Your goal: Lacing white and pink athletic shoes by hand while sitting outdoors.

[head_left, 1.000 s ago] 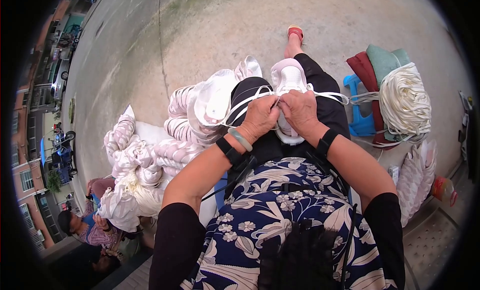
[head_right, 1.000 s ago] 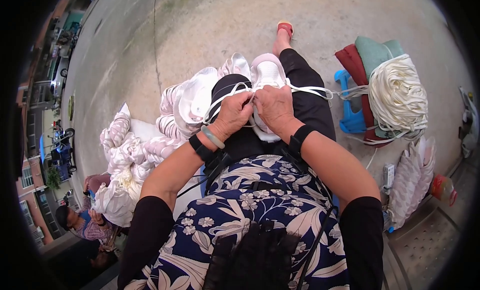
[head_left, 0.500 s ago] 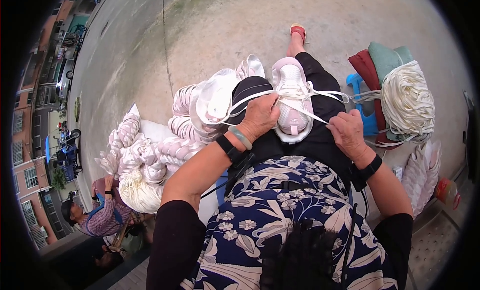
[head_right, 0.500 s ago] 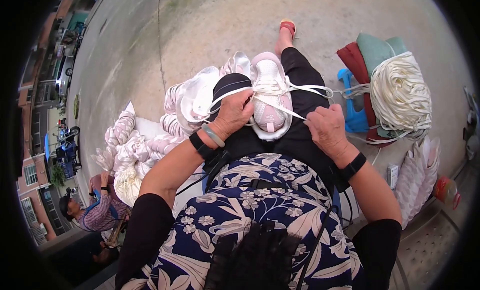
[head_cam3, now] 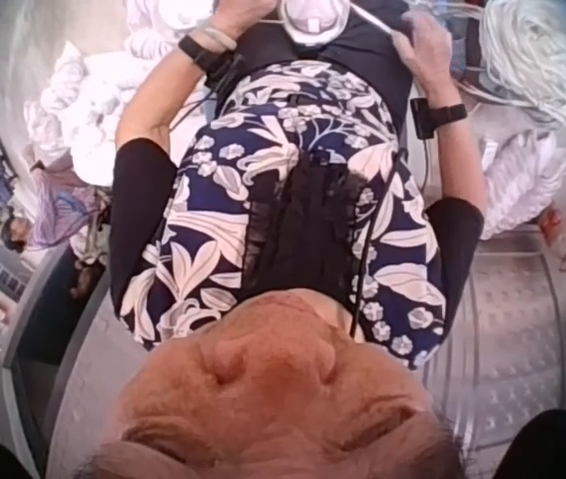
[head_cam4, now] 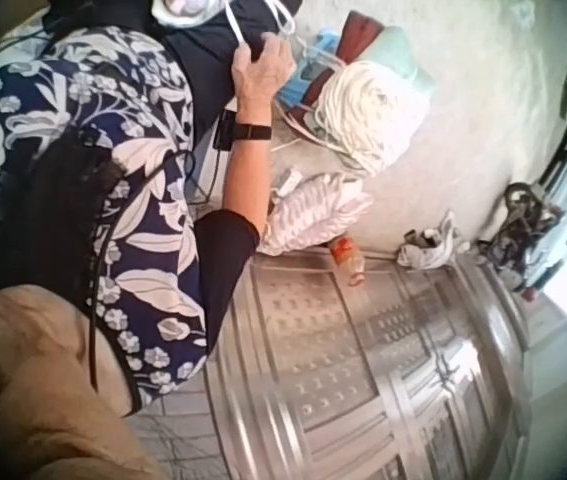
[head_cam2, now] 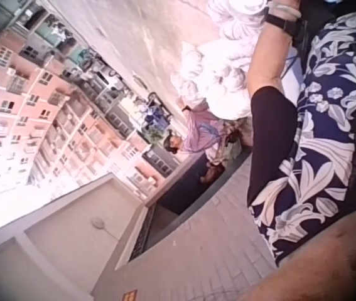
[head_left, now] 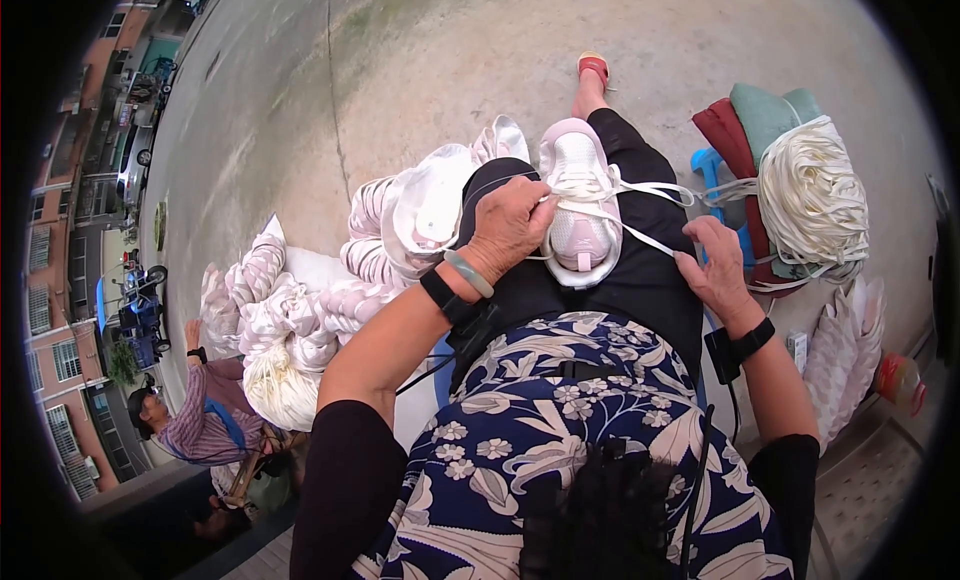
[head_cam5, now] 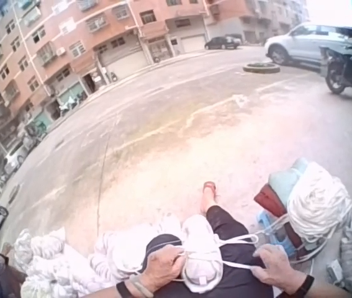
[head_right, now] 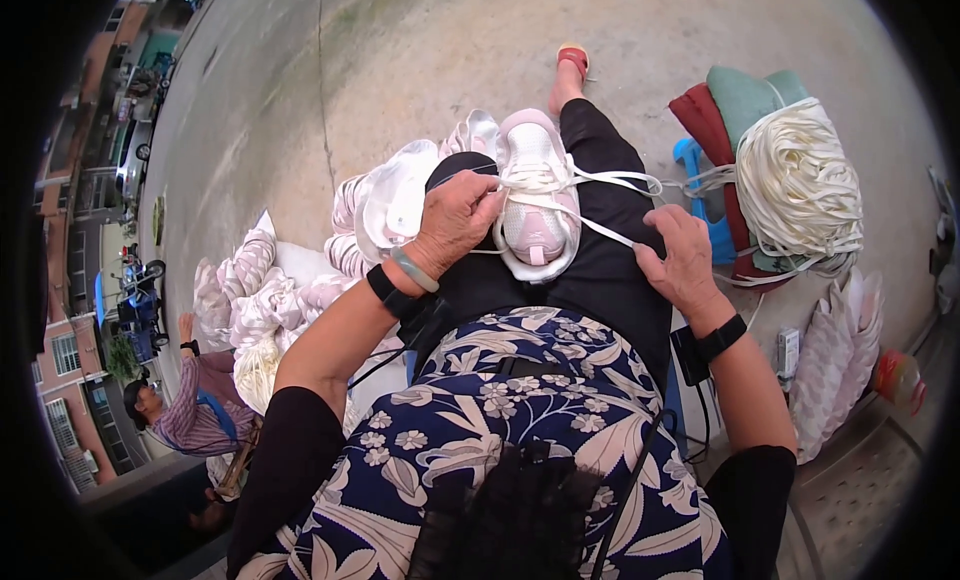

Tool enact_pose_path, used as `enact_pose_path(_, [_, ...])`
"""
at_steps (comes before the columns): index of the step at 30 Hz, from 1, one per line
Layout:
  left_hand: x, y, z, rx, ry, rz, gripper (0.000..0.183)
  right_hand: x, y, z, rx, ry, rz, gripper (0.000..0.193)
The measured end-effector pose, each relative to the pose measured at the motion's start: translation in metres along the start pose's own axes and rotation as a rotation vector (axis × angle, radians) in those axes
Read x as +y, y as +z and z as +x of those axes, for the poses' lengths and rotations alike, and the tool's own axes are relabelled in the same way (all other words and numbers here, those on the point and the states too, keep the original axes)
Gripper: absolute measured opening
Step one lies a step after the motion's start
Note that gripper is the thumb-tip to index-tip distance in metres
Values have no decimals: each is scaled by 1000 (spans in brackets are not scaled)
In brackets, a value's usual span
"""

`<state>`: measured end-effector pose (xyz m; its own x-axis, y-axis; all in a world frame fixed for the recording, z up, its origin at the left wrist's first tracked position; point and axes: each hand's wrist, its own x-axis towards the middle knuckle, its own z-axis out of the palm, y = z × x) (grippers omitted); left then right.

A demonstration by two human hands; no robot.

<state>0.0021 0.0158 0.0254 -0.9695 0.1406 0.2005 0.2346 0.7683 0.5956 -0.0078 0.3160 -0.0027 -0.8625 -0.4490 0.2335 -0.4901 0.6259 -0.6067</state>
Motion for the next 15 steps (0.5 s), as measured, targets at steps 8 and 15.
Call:
enact_pose_path(8, [15, 31, 15, -73, 174, 47, 8, -48, 55, 53, -11, -74, 63, 49])
enact_pose_path(15, [12, 40, 18, -143, 84, 160, 12, -45, 71, 51, 13, 27, 96, 49])
